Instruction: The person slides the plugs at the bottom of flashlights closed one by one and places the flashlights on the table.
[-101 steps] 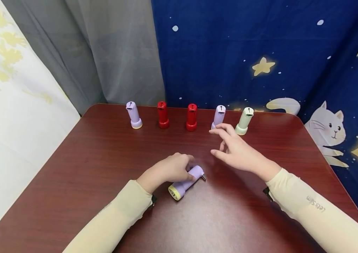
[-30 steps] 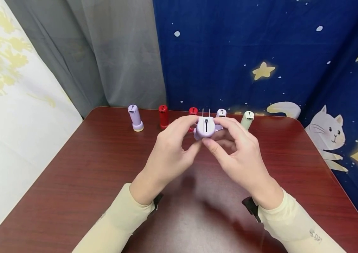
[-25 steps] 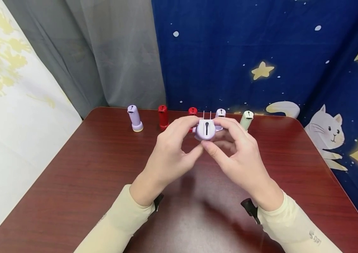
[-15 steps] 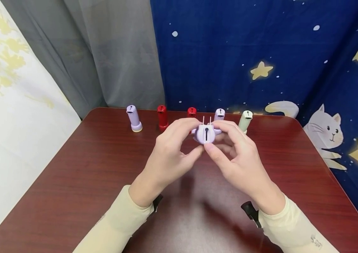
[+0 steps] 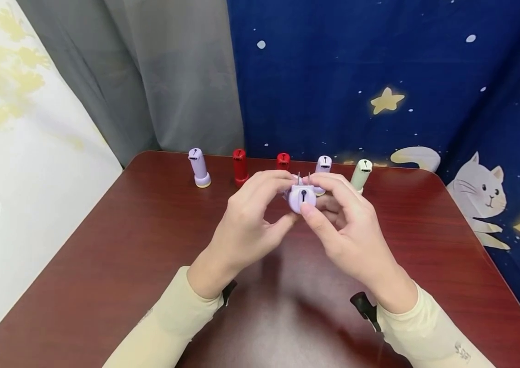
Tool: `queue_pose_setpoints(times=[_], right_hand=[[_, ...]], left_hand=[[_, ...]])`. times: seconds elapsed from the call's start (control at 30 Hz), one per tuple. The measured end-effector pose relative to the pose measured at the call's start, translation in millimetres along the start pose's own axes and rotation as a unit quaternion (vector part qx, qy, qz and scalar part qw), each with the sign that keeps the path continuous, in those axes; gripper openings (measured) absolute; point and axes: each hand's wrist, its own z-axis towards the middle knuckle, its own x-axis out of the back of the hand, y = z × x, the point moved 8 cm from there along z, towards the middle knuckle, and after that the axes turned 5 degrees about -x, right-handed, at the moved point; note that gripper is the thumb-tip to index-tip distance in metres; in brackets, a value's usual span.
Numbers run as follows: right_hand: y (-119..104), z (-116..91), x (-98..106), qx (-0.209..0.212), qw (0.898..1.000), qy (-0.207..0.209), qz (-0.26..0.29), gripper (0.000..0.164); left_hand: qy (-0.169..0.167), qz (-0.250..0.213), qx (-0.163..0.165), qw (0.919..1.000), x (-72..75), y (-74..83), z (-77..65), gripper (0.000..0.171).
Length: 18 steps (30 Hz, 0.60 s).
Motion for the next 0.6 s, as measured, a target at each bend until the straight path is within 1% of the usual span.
queue_pose_setpoints(times=[0.1, 0.17, 0.37, 0.6], right_hand=[[-2.9, 2.4, -4.5, -0.002, 1.0, -0.008, 0.004, 0.04], [-3.0, 1.9, -4.8, -0.004, 1.0, -0.008, 0.002, 0.039], [-2.4, 1.8, -6.0, -0.009, 1.0, -0.011, -0.003, 0.037], [-2.1, 1.6, -0.8, 0.0, 1.0, 0.004, -0.002, 0.026]], left_hand=[[-0.005, 0.005, -0.001, 1.0, 4.5, 1.2, -0.6, 0.035], [-0.008, 0.004, -0.001, 1.0, 3.5, 0.9, -1.0, 0.035], [-0.002, -0.004, -0.001, 1.0, 2.9, -1.1, -2.3, 0.035], [-0.01, -0.012, -0.01, 0.9998, -1.9, -1.0, -1.8, 0.032]])
